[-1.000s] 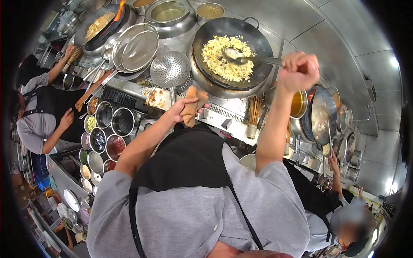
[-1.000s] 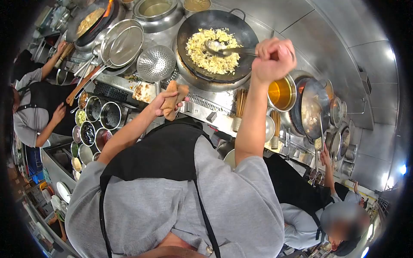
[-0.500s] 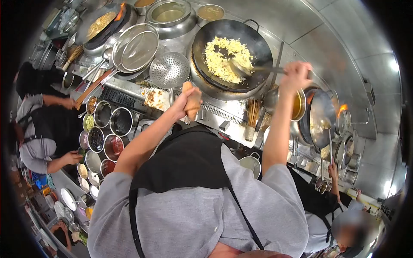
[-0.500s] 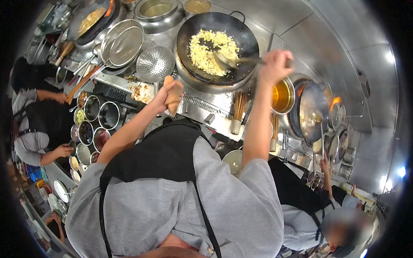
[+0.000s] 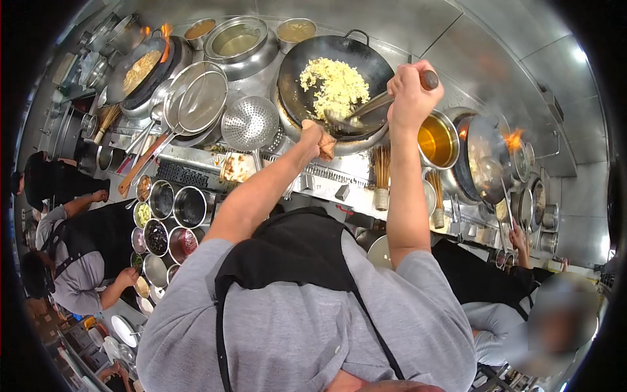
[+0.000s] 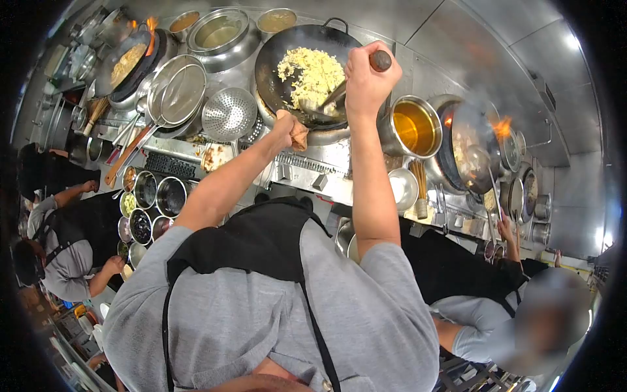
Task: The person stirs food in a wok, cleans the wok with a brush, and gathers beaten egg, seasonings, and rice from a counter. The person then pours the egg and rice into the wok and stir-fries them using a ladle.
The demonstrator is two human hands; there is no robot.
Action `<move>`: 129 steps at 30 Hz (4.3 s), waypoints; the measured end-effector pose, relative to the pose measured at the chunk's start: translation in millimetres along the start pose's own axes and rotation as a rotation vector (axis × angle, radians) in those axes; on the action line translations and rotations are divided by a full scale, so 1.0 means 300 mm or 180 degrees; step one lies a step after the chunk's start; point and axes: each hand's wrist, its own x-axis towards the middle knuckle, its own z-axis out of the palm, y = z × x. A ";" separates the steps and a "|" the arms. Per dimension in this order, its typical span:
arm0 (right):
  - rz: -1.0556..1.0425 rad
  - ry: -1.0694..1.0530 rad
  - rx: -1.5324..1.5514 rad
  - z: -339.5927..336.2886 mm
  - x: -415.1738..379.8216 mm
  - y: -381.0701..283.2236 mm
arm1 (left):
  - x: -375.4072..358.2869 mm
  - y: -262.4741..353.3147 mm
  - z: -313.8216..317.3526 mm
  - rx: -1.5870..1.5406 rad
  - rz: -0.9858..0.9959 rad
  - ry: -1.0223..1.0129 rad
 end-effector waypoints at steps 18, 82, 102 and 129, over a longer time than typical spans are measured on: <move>-0.0179 -0.0339 -0.0317 0.019 0.038 0.051 | -0.538 -0.063 -0.254 -0.0112 -0.1705 0.0079; -0.0011 -0.0151 -0.0384 0.060 0.067 0.045 | 0.043 0.035 0.009 -0.0386 -0.0284 -0.0041; 0.0491 -0.0394 -0.0098 0.055 0.117 0.064 | -0.614 0.045 -0.228 0.0074 -0.1402 -0.0385; 0.3199 -0.0160 -0.1835 -0.251 -0.509 0.134 | -0.132 0.144 -0.177 -0.0122 -0.0640 -0.1249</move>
